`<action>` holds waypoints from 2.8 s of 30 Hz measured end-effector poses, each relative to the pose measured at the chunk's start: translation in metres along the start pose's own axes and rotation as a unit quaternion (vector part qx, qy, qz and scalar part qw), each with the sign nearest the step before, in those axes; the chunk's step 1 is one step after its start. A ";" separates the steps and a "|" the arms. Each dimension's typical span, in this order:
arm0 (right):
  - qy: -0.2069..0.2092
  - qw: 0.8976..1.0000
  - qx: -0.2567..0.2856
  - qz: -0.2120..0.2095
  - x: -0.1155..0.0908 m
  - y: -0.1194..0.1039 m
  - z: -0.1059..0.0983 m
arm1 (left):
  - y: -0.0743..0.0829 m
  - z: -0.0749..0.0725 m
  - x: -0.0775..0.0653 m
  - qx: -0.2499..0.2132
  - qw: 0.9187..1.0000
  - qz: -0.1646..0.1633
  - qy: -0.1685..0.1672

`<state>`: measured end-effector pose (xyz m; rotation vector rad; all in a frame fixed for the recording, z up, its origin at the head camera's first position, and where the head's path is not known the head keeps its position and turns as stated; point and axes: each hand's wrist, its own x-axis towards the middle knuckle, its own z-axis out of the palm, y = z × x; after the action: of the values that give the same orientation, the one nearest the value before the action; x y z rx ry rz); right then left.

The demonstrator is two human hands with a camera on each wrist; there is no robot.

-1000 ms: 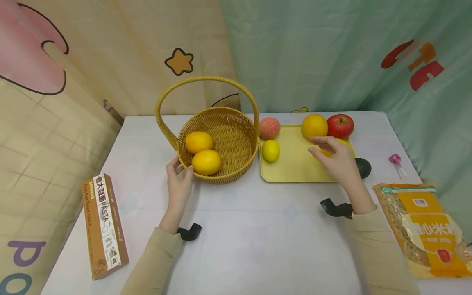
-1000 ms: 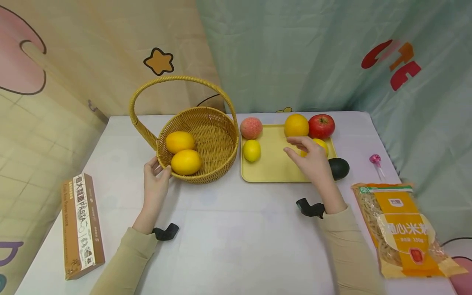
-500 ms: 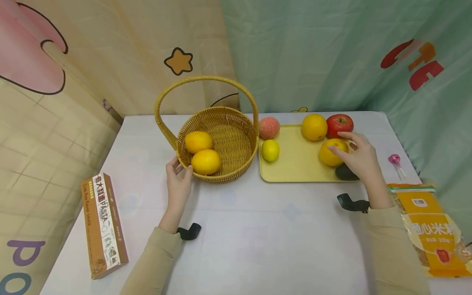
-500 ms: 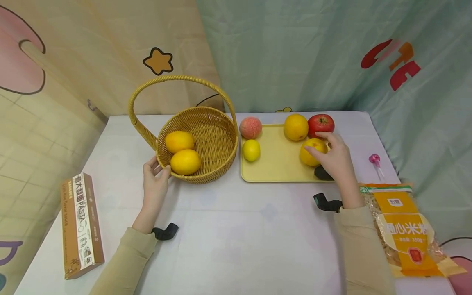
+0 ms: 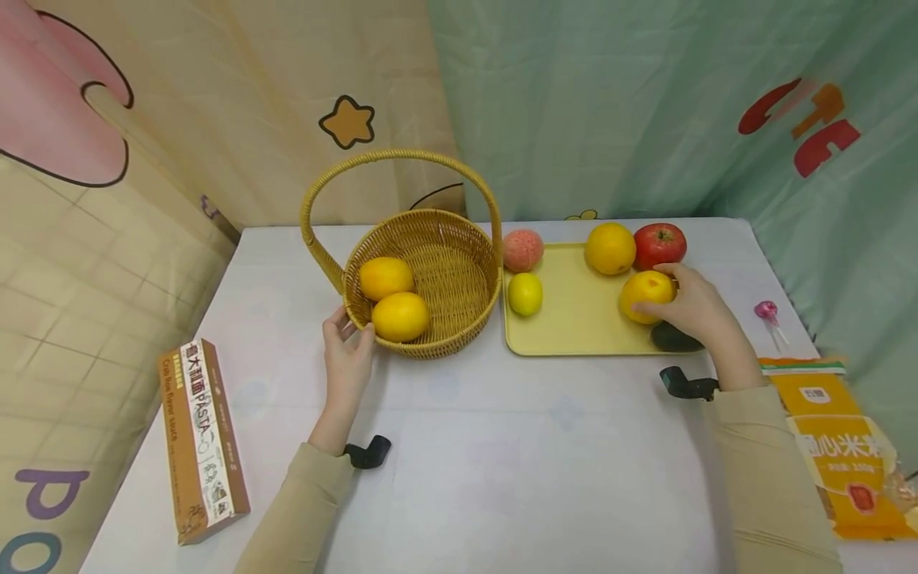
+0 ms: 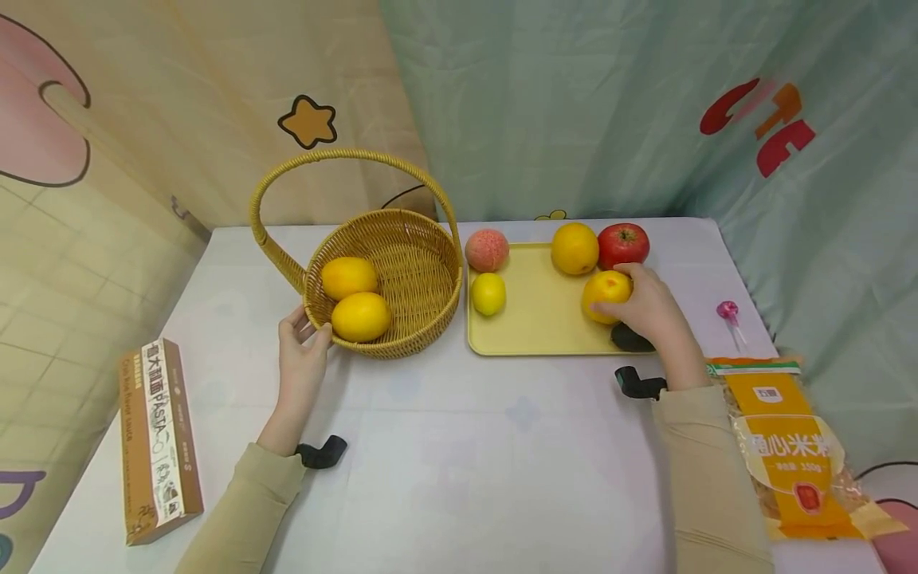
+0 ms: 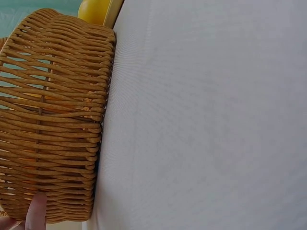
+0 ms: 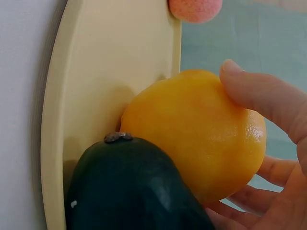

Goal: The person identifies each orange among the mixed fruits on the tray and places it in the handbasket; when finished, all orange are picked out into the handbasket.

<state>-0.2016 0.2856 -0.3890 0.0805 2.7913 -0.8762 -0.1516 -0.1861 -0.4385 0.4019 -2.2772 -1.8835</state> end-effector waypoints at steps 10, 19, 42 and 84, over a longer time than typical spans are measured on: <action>0.009 1.000 -0.002 -0.002 0.001 0.001 0.004 | 0.001 -0.001 -0.002 -0.009 1.000 -0.002 -0.007; 0.039 0.999 0.008 -0.009 -0.004 0.000 0.008 | 0.000 0.000 -0.001 -0.007 1.000 -0.003 0.001; 0.086 0.973 0.209 -0.043 -0.019 -0.043 0.032 | 0.002 0.000 -0.002 0.004 1.000 0.000 0.006; 0.038 0.936 0.283 -0.205 0.031 -0.188 0.140 | 0.003 0.001 -0.001 -0.010 1.000 0.001 0.004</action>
<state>-0.2272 0.0506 -0.4030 -0.3991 2.5607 -1.7896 -0.1509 -0.1842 -0.4356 0.4026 -2.2510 -1.8976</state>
